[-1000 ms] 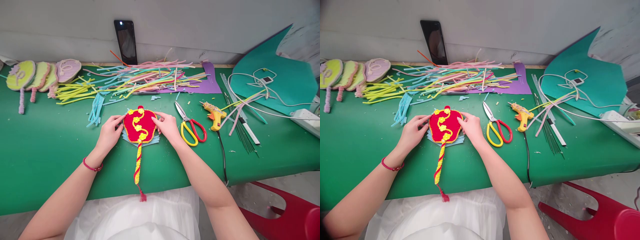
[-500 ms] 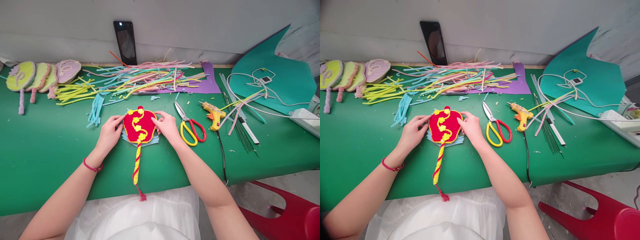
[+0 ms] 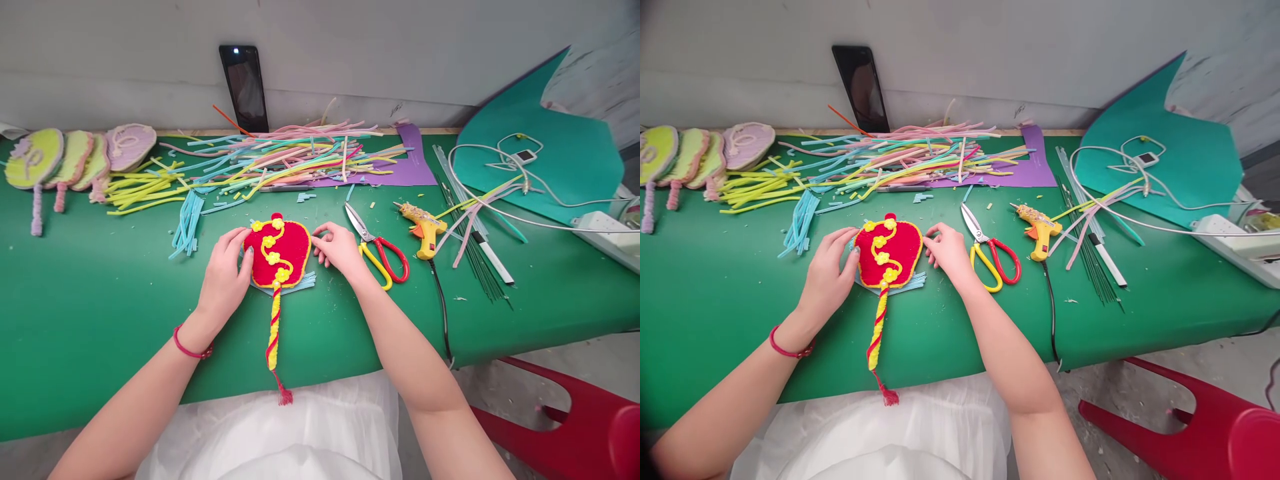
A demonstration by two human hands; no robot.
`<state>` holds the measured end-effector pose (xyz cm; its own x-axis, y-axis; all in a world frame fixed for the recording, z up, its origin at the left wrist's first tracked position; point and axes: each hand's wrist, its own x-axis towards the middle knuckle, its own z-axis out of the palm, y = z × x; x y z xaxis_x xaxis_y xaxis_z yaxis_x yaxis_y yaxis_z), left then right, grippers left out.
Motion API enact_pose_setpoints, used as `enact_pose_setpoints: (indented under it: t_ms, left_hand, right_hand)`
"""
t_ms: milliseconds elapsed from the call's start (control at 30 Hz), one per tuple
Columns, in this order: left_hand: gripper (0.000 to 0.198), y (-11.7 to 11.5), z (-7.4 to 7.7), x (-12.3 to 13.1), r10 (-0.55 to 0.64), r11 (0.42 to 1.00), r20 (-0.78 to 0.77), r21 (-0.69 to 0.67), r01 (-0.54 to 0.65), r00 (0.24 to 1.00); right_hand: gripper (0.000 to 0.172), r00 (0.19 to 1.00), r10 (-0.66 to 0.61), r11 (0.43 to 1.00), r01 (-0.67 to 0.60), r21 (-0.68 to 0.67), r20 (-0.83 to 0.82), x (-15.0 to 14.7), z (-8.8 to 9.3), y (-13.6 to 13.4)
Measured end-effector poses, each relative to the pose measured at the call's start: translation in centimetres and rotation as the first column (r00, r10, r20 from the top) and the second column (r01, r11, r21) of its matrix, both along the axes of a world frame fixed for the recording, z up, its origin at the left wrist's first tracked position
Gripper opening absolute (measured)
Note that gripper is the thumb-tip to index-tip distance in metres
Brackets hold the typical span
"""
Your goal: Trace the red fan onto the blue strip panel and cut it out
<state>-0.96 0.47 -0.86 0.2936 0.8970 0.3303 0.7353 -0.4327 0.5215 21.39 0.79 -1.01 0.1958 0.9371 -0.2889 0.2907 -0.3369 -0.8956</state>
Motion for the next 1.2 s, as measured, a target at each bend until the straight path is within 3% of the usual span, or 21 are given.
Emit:
enact_pose_setpoints:
  t_ms: [233, 467, 733, 1200]
  left_hand:
    - [0.06, -1.4, -0.2, 1.7, -0.183, 0.98, -0.114, -0.103, 0.171, 0.976]
    - [0.072, -1.9, -0.8, 2.8, -0.237, 0.969, -0.305, -0.139, 0.203, 0.922]
    - [0.056, -2.0, -0.4, 3.2, -0.222, 0.974, -0.38, -0.129, 0.186, 0.898]
    - [0.057, -1.9, -0.2, 3.1, -0.233, 0.969, -0.352, -0.163, 0.186, 0.906]
  right_hand:
    - [0.023, 0.999, 0.048, 0.996, -0.047, -0.081, 0.013, 0.0, 0.3, 0.1]
    - [0.026, 0.998, 0.065, 0.995, -0.063, -0.083, 0.019, 0.1, 0.1, 0.2]
    - [0.026, 0.997, 0.066, 0.994, -0.063, -0.094, 0.03, -0.1, 0.5, 0.1]
    - [0.027, 0.997, 0.065, 0.994, -0.061, -0.091, 0.045, -0.2, 0.7, 0.0]
